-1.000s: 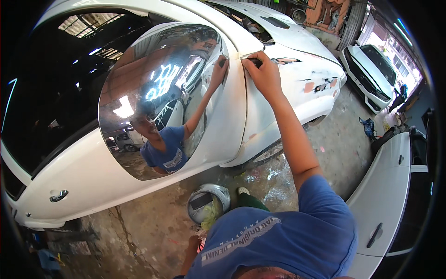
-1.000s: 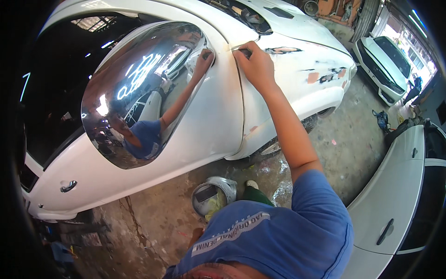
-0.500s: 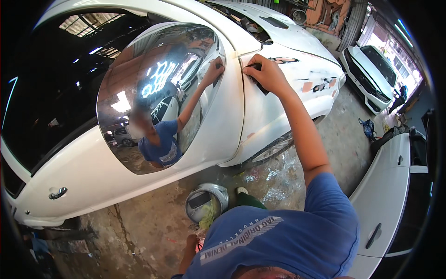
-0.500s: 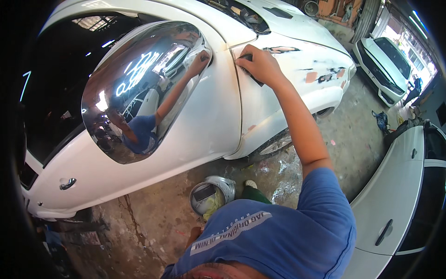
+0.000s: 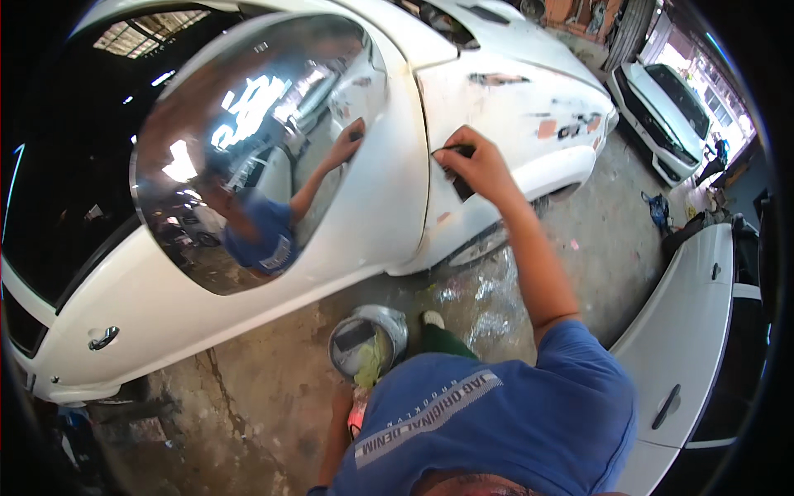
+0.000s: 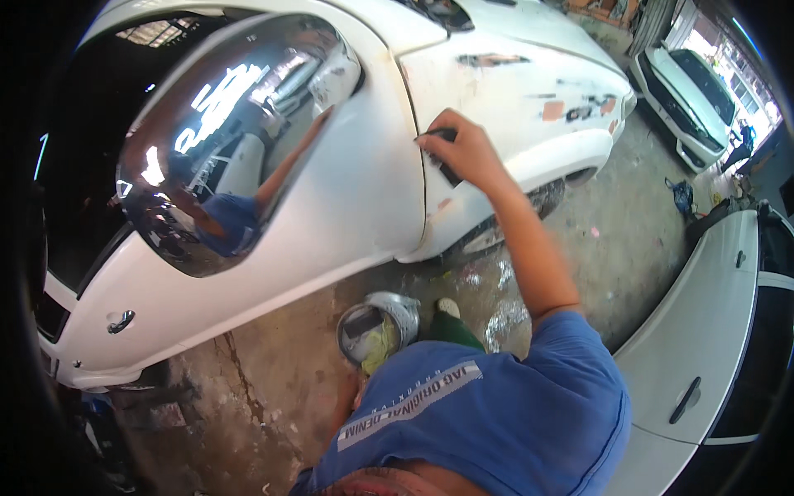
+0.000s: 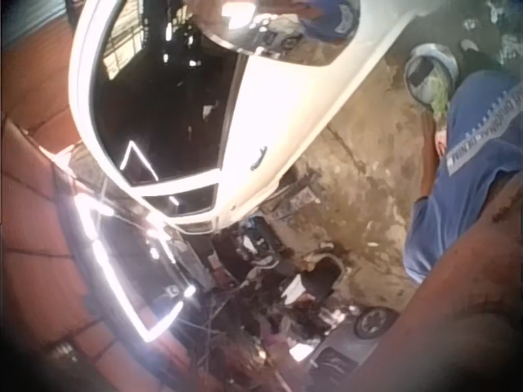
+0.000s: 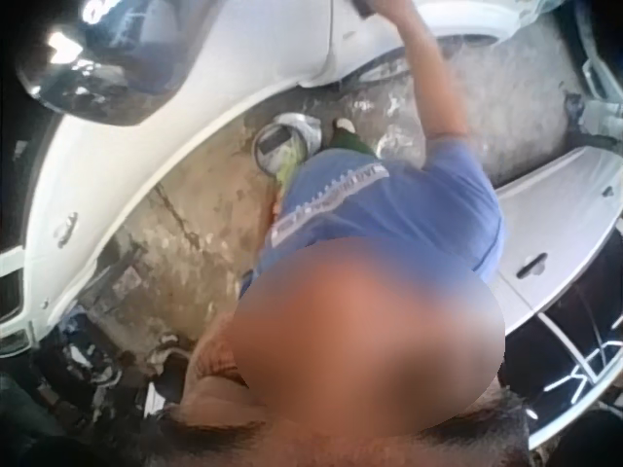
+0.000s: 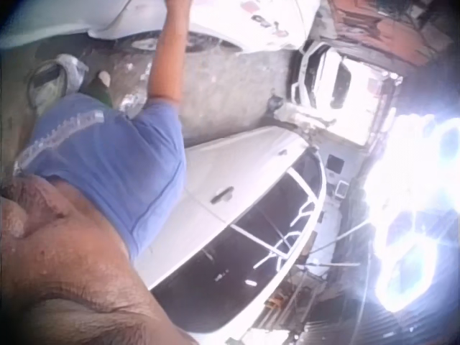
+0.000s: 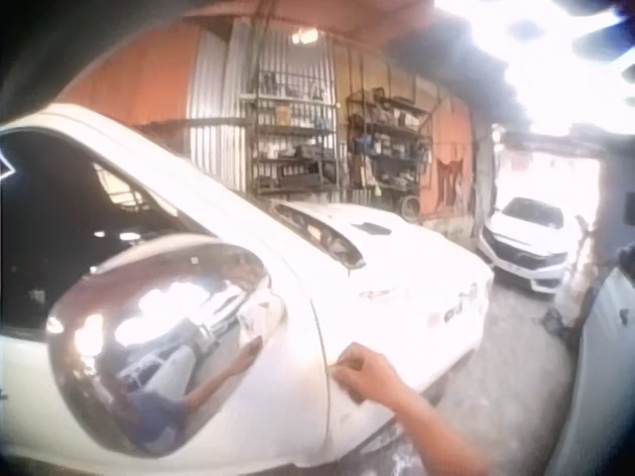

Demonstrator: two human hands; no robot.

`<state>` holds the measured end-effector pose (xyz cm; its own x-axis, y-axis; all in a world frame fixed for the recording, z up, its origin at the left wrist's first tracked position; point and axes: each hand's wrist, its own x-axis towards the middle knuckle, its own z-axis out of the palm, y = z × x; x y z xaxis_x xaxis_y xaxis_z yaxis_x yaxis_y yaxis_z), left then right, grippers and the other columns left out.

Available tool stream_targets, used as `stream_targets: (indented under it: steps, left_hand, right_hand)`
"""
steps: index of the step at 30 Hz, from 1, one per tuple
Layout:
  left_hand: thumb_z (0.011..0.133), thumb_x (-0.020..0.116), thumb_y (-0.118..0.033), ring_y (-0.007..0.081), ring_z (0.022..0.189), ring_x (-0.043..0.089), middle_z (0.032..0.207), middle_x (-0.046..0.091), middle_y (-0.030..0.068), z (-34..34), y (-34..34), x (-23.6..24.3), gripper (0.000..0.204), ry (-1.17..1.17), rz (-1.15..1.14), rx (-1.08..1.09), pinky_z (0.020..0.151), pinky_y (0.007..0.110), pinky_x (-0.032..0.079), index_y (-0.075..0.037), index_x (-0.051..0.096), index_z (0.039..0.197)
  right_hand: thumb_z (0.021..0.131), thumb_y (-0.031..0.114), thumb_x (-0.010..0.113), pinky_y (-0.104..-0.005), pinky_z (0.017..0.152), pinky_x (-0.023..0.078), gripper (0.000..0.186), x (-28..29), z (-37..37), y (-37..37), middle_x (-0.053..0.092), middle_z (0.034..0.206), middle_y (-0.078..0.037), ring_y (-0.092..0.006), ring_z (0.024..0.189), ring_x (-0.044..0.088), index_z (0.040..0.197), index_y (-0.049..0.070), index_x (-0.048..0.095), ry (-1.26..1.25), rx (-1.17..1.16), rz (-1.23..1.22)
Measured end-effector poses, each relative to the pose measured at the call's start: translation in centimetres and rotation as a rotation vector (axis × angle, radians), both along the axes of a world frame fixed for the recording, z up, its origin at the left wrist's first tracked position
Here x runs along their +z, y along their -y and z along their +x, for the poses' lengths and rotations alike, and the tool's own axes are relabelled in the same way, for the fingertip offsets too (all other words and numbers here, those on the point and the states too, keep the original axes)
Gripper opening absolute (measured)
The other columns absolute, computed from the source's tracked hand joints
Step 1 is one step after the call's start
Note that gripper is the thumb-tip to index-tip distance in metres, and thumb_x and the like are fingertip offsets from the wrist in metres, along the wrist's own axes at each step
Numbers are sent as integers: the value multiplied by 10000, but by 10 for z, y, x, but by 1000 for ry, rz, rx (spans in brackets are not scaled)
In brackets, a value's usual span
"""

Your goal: The person sands a car fender with a sanding block and a cloth, then applies a piece of tape to the body panel.

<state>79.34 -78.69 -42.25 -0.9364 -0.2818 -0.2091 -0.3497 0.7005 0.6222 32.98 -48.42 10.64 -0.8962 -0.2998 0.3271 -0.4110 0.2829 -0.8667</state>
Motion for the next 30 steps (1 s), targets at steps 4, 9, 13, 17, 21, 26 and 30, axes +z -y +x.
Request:
stream_targets:
  steps: [4, 9, 13, 17, 21, 26, 30]
  left_hand:
    - [981, 594, -246, 302, 956, 646, 1065, 671, 189, -94, -29, 119, 327, -22, 352, 95, 842, 401, 518, -11, 654, 1200]
    - [912, 745, -201, 249, 1069, 607, 1181, 612, 138, -168, -73, 239, 542, -295, 386, 12, 863, 360, 528, -11, 547, 1379]
    - [901, 761, -234, 254, 1109, 594, 1185, 597, 145, -179, -80, 243, 627, -297, 294, -48, 887, 364, 530, 7, 480, 1406]
    - [981, 660, -349, 251, 1144, 593, 1258, 593, 146, -166, -44, 156, 613, 39, 502, -171, 901, 378, 543, -12, 430, 1438]
    - [1061, 421, -521, 266, 1156, 594, 1381, 551, 124, -172, -74, 177, 599, 254, 1136, 67, 886, 420, 553, -58, 455, 1441]
    - [1076, 388, -502, 253, 1104, 629, 1335, 595, 110, -171, -85, 186, 562, 111, 1237, 120, 863, 430, 562, -59, 506, 1400]
    - [1025, 472, -321, 263, 989, 674, 1203, 649, 140, -173, -68, 170, 414, 82, 1176, 390, 746, 393, 591, -6, 549, 1283]
  right_hand:
    - [935, 174, 715, -278, 708, 526, 205, -131, 67, 37, 697, 887, -78, -120, 791, 657, 1032, 27, 611, 262, 103, -35]
    - [911, 61, 605, -354, 684, 554, 210, -242, 121, 87, 695, 937, -116, -203, 810, 671, 1116, 50, 564, 1112, 65, -698]
    - [911, 13, 602, -390, 733, 583, 266, -275, 139, 87, 662, 942, -101, -222, 868, 670, 1164, 82, 556, 1298, 41, -723]
    - [910, -10, 606, -381, 707, 569, 297, -299, 162, 90, 644, 980, -87, -213, 854, 659, 1188, 83, 561, 1325, -50, -757]
    - [926, -5, 619, -355, 688, 527, 293, -326, 179, 85, 649, 1038, -60, -178, 873, 645, 1190, 116, 574, 1239, -111, -642]
    - [926, -15, 615, -340, 680, 504, 276, -358, 184, 87, 632, 1028, -62, -168, 855, 632, 1174, 98, 574, 1141, -93, -626]
    - [877, 138, 731, -388, 825, 526, 351, -377, 184, 83, 631, 1123, -108, -221, 982, 635, 1186, 72, 581, 911, 160, -309]
